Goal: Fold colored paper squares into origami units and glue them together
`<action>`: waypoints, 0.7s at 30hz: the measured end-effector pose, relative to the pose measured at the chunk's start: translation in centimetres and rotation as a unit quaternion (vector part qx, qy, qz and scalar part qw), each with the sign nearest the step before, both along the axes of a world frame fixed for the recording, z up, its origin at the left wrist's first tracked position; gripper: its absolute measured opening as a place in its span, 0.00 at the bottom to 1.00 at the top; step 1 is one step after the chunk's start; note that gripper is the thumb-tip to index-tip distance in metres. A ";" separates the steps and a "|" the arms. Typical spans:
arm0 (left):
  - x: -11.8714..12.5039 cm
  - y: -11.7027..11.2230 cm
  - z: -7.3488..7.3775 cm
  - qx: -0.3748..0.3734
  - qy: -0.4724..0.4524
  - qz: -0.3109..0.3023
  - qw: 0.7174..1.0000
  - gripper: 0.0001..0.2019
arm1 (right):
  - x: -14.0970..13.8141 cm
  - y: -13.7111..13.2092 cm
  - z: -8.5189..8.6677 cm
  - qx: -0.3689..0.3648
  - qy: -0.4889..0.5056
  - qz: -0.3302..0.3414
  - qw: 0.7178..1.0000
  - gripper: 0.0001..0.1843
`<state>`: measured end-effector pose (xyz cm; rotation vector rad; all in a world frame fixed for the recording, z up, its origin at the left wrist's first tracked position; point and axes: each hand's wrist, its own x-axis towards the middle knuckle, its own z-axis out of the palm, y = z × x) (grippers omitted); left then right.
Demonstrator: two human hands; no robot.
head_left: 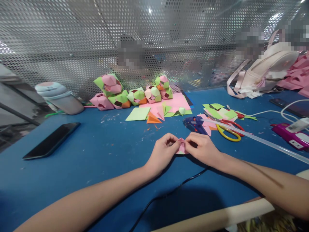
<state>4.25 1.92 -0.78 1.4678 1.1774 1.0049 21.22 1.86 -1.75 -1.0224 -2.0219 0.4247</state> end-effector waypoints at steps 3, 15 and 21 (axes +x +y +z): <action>-0.1 0.1 -0.1 0.014 0.012 0.004 1.000 0.11 | -0.1 -0.1 0.1 -0.005 0.001 0.013 1.000 0.11; -0.2 -0.1 0.2 0.013 -0.006 -0.031 0.999 0.10 | 0.0 -0.3 0.6 -0.036 0.036 0.023 0.998 0.07; -0.4 0.0 0.0 0.007 -0.009 -0.031 0.999 0.12 | 0.2 -0.2 0.6 -0.056 0.057 0.008 0.997 0.07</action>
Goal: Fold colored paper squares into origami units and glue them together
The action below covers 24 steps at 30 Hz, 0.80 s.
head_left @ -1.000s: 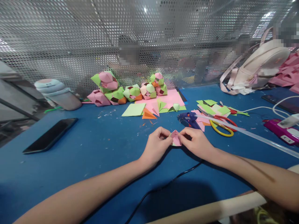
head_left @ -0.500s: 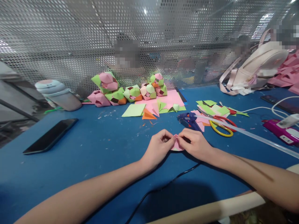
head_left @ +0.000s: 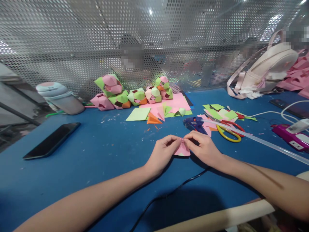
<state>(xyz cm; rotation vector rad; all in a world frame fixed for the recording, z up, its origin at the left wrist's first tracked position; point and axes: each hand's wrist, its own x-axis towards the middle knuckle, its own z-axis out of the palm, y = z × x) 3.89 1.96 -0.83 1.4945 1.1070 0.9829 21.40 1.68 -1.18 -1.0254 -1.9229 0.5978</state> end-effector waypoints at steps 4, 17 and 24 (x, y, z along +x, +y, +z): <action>0.0 0.0 0.1 0.004 0.008 -0.003 1.000 0.12 | -0.1 0.1 0.0 -0.014 0.005 -0.002 1.000 0.06; 0.0 -0.1 0.2 0.051 0.055 -0.029 0.997 0.08 | -0.1 0.1 0.3 -0.118 0.037 0.011 0.992 0.03; 0.0 0.0 0.4 0.037 0.053 -0.036 0.997 0.08 | -0.2 -0.2 0.7 -0.139 0.048 0.020 0.989 0.03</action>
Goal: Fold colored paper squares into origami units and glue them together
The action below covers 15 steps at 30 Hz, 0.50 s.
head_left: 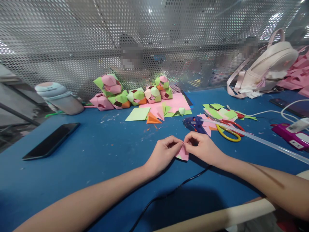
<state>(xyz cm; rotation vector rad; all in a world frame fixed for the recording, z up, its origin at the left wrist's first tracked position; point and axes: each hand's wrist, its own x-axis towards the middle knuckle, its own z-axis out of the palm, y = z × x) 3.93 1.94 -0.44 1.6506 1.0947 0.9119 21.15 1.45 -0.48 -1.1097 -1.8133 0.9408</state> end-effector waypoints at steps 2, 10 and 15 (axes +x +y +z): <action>0.0 0.1 0.0 -0.017 -0.011 0.000 1.000 0.08 | 0.0 0.0 0.0 0.000 0.006 0.001 1.000 0.02; 0.1 0.0 0.2 -0.054 -0.021 -0.012 0.998 0.09 | 0.5 0.3 -0.4 0.035 -0.014 -0.006 0.999 0.05; 0.1 0.1 -0.1 -0.056 -0.026 -0.002 0.998 0.08 | 0.4 0.4 -0.2 0.029 -0.024 -0.003 0.999 0.05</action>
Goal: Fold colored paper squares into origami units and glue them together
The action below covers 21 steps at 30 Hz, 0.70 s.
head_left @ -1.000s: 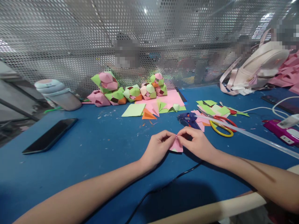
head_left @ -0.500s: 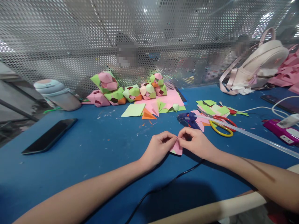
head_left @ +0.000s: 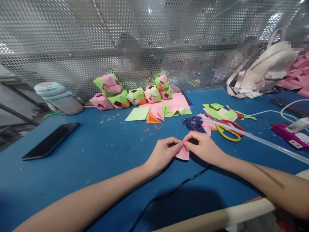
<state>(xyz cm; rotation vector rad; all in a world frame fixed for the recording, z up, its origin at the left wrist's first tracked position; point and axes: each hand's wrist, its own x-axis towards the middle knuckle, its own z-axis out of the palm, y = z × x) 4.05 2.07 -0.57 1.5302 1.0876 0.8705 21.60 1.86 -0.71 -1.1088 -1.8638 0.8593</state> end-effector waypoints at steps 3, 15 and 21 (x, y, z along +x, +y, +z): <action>-0.1 0.0 -0.1 0.016 0.015 0.010 1.000 0.08 | -0.1 -0.1 0.0 0.007 -0.008 0.004 1.000 0.06; -0.1 0.1 0.2 0.018 -0.003 0.024 1.000 0.10 | 0.1 0.2 0.2 -0.021 0.022 0.010 0.999 0.11; -0.3 0.4 -0.3 0.014 -0.034 0.050 0.998 0.12 | -0.1 0.2 -0.5 -0.025 0.001 -0.027 0.999 0.09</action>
